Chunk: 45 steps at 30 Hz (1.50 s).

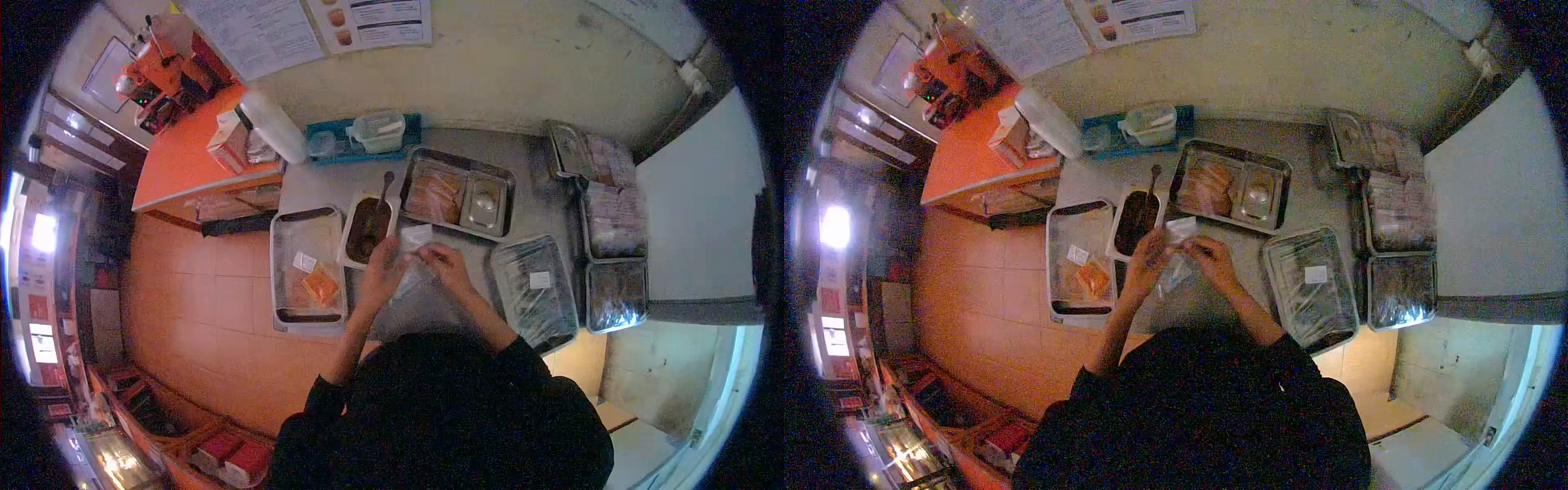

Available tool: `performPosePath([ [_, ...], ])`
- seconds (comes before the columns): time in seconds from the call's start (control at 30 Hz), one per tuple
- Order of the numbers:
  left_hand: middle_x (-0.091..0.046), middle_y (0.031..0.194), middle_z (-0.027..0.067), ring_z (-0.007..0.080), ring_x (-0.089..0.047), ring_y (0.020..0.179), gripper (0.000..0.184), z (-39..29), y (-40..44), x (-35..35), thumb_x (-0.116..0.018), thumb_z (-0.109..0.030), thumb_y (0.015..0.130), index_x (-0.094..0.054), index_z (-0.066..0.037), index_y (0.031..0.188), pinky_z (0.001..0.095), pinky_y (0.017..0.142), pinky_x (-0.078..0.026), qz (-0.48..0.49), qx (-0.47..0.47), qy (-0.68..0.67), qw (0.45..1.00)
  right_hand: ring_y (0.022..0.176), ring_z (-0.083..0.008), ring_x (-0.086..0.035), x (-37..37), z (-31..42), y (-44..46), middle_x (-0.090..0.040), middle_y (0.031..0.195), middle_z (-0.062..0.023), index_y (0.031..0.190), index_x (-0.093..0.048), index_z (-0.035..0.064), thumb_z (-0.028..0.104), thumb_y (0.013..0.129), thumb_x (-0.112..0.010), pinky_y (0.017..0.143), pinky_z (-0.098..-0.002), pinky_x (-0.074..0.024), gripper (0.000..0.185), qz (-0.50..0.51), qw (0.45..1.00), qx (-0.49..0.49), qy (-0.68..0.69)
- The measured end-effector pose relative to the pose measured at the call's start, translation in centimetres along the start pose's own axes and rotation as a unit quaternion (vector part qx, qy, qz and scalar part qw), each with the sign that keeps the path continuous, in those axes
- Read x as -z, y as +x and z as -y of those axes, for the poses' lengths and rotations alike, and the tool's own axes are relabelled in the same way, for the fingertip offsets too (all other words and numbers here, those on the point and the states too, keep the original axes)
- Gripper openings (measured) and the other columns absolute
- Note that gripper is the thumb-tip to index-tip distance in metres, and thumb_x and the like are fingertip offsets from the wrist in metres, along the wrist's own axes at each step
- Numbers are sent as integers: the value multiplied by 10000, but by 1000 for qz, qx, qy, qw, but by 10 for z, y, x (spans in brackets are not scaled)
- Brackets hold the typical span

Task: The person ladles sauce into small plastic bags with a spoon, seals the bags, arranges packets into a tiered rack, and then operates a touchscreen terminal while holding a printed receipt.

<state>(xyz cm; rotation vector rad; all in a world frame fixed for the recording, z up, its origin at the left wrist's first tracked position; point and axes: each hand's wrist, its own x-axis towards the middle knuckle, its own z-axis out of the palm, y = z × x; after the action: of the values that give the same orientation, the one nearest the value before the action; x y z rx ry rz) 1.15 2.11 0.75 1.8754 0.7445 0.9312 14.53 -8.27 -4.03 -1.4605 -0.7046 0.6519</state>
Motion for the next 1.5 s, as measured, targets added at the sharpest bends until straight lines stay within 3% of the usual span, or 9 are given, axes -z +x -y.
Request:
performPosePath([
  [0.1,-653,900,133,203,-640,845,151,-26,15,4,-644,-64,846,-627,45,949,290,752,-495,73,178,-219,956,776,-121,-602,1,36,-9,-654,872,-68,947,-643,-19,161,847,-658,694,-267,-482,206,87,994,-41,-49],
  [0.3,-649,823,102,179,-641,773,121,-40,21,13,-621,78,766,-634,9,865,262,720,-486,89,29,-43,995,715,-124,-616,12,64,1,-671,788,-47,876,-670,36,184,810,-694,670,-271,-491,164,44,997,-41,-41],
  [0.57,-620,795,109,270,-615,769,235,-53,25,19,-575,155,658,-620,-23,806,331,694,-477,110,-113,-19,987,718,-120,-628,24,101,3,-662,789,-66,851,-655,13,99,784,-671,685,-276,-507,110,276,957,15,-92],
  [0.7,-603,776,120,282,-601,738,59,-84,28,19,-580,-67,826,-626,-31,840,362,690,-466,-4,-245,190,951,706,-128,-627,20,117,1,-662,783,-66,855,-650,14,90,775,-657,680,-282,-503,111,230,959,22,-166],
  [0.9,-636,832,151,289,-615,723,234,-66,14,18,-589,-234,885,-635,-5,911,359,645,-478,244,-10,38,969,653,-142,-596,16,124,-1,-653,741,-69,835,-644,10,126,758,-675,623,-291,-479,143,189,953,97,-215],
  [1.1,-658,760,163,305,-647,672,198,-57,11,25,-595,-189,844,-654,0,853,383,598,-494,288,32,86,953,715,-258,-644,20,127,1,-668,822,-119,872,-666,21,163,736,-668,647,-336,-493,197,293,937,-57,-179],
  [1.23,-639,664,159,331,-642,633,204,-60,6,27,-611,-186,806,-651,12,781,412,593,-505,237,-19,247,940,672,-272,-609,9,115,-6,-599,768,-122,761,-601,4,106,747,-660,596,-342,-483,118,109,886,201,-404],
  [1.4,-580,1005,215,381,-603,857,418,-96,10,39,-644,-166,748,-542,-14,1125,412,696,-502,55,-9,244,968,719,-308,-609,-2,115,1,-608,850,-121,848,-614,17,105,746,-654,626,-359,-494,140,-25,870,252,-423],
  [1.5,-490,1176,174,344,-558,965,651,-64,10,43,-714,-174,711,-413,-52,1275,399,785,-490,175,-103,62,977,769,-333,-627,-6,131,4,-637,903,-132,894,-638,59,169,797,-616,704,-422,-513,149,81,913,214,-339],
])
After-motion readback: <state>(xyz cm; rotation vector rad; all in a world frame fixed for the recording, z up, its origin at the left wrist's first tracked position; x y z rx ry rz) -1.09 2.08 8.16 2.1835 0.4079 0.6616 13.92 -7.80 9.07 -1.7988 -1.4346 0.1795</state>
